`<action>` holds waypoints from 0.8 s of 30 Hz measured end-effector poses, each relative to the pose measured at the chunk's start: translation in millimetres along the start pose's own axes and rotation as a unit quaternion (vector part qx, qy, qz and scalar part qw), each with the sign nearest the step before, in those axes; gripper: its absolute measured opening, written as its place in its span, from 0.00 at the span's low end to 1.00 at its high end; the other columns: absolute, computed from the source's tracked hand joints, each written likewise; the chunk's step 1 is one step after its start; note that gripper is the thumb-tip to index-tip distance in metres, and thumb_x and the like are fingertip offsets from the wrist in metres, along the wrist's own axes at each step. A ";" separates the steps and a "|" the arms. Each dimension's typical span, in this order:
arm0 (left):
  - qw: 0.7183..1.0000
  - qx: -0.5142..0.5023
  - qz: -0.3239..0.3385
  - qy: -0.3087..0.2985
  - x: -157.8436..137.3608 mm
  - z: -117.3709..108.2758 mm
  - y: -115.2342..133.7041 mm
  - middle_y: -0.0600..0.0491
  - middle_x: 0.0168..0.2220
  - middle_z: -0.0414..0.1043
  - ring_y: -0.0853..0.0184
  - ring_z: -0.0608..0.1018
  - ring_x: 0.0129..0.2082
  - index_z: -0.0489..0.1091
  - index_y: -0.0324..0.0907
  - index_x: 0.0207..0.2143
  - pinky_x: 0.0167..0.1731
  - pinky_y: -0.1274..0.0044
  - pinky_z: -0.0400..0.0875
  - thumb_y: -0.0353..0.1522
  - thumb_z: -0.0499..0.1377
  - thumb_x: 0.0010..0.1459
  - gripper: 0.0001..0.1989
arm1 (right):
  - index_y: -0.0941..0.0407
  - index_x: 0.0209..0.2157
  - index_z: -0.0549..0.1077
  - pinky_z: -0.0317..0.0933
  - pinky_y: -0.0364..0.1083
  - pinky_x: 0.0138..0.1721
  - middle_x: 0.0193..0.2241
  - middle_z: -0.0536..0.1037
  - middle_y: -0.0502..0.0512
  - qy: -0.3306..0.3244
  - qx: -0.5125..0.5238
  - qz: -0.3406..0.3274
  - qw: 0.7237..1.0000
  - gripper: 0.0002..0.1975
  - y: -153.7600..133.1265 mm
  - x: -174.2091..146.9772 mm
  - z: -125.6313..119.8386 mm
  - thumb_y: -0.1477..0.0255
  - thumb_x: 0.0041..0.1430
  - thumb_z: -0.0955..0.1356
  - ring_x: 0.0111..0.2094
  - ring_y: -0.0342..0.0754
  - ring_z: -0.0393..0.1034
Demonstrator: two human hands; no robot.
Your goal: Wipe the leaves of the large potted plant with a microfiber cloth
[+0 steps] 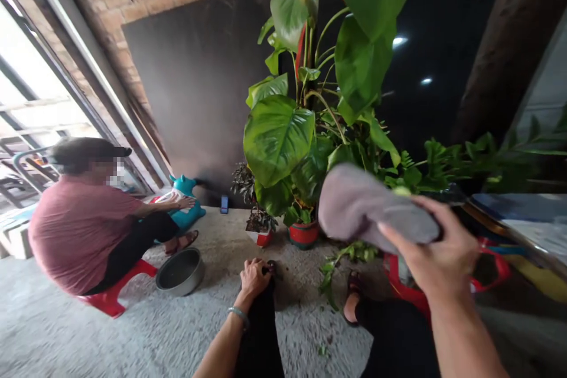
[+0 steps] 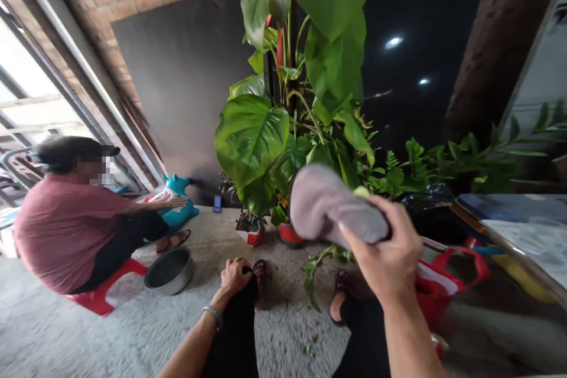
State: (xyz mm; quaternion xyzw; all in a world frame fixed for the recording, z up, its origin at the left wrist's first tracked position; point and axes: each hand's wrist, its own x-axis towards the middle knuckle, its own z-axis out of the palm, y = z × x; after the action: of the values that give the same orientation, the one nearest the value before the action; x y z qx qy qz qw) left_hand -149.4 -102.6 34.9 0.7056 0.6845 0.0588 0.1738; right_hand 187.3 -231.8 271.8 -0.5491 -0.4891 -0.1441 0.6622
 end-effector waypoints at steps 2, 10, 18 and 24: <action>1.000 0.010 0.003 -0.006 -1.3 -3.1 8.5 0.46 0.59 0.75 0.48 0.69 0.62 0.80 0.48 0.48 0.55 0.62 0.66 0.34 0.60 0.61 0.14 | 0.52 0.50 0.79 0.71 0.63 0.51 0.46 0.82 0.60 0.062 0.009 -0.062 0.996 0.22 -26.6 41.2 27.3 0.63 0.53 0.77 0.45 0.62 0.78; 1.000 0.000 0.009 0.020 -14.2 -1.9 5.5 0.49 0.60 0.75 0.52 0.68 0.63 0.79 0.49 0.49 0.57 0.64 0.65 0.33 0.59 0.62 0.15 | 0.54 0.46 0.81 0.70 0.51 0.41 0.39 0.80 0.58 -0.259 -0.005 -0.138 0.956 0.22 -4.6 -5.8 120.1 0.81 0.49 0.67 0.41 0.55 0.76; 0.999 0.032 -0.030 0.031 -12.5 -6.3 -27.0 0.48 0.60 0.74 0.53 0.69 0.62 0.78 0.46 0.51 0.56 0.66 0.66 0.34 0.58 0.62 0.16 | 0.49 0.51 0.81 0.70 0.56 0.49 0.47 0.83 0.56 -0.031 0.028 -0.095 0.995 0.23 -30.2 50.2 11.8 0.61 0.53 0.77 0.44 0.59 0.78; 0.999 0.026 -0.015 0.034 -22.3 -10.4 -12.7 0.48 0.60 0.74 0.54 0.68 0.63 0.78 0.47 0.50 0.57 0.66 0.65 0.35 0.58 0.62 0.15 | 0.56 0.50 0.79 0.69 0.57 0.51 0.45 0.82 0.59 -0.069 0.065 -0.164 0.982 0.18 -57.8 61.8 108.8 0.70 0.58 0.72 0.48 0.60 0.76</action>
State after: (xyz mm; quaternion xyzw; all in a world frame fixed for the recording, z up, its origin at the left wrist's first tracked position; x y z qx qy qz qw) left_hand -166.0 -122.9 43.9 0.6967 0.7021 0.0627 0.1331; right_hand 121.6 -136.4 346.7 -0.4260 -0.6254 -0.1806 0.6283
